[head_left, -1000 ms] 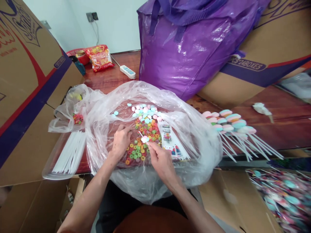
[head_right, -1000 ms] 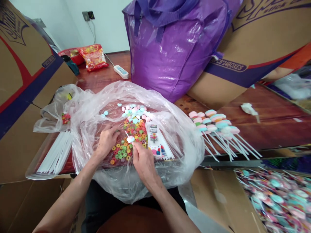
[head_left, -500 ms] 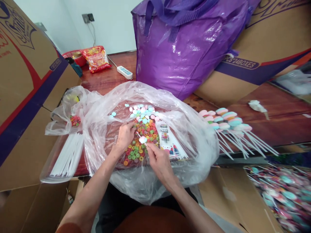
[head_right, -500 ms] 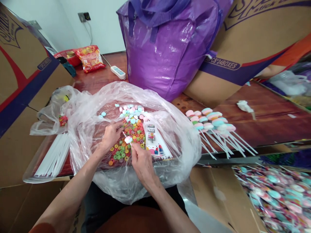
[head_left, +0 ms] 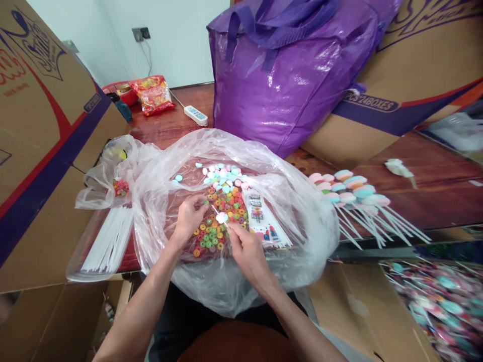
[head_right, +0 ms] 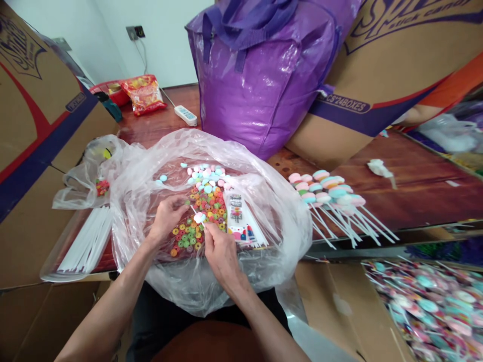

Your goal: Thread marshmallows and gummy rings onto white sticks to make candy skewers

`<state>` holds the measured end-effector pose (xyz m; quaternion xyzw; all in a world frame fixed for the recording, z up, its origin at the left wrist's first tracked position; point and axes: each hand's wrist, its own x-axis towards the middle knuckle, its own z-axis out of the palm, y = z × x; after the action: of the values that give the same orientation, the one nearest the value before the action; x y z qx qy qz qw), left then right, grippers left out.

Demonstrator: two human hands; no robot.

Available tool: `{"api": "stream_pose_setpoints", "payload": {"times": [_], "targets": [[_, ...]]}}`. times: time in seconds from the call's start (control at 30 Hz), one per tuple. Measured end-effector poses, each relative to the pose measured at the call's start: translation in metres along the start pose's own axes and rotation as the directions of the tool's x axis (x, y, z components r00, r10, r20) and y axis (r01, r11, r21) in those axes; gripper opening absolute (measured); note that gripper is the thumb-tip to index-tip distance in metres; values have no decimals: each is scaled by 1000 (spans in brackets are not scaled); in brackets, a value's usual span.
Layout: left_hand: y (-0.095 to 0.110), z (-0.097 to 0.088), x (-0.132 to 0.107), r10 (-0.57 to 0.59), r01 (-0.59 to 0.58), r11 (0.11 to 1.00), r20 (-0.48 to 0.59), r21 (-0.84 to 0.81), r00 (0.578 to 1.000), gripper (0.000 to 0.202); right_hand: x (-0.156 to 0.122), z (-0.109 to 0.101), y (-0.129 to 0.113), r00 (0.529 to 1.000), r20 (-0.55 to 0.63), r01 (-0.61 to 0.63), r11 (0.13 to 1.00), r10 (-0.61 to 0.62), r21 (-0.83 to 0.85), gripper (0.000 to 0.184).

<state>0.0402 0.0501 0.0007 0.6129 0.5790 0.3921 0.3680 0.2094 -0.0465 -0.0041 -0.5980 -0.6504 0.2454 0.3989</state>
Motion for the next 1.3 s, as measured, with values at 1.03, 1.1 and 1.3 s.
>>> {"api": "stream_pose_setpoints", "payload": {"times": [1.03, 1.1, 1.3], "targets": [[9, 6, -49, 5, -17, 984, -65, -179, 998, 16, -1, 10, -8, 997, -5, 80, 996, -81, -47, 28], [12, 6, -52, 66, -67, 991, -9, -117, 998, 18, 1, 8, -4, 997, -33, 70, 997, -71, -27, 29], [25, -27, 1, 226, -228, 953, 35, 202, 974, 32, 3, 2, 0, 997, -71, 39, 997, -34, 68, 26]]}}
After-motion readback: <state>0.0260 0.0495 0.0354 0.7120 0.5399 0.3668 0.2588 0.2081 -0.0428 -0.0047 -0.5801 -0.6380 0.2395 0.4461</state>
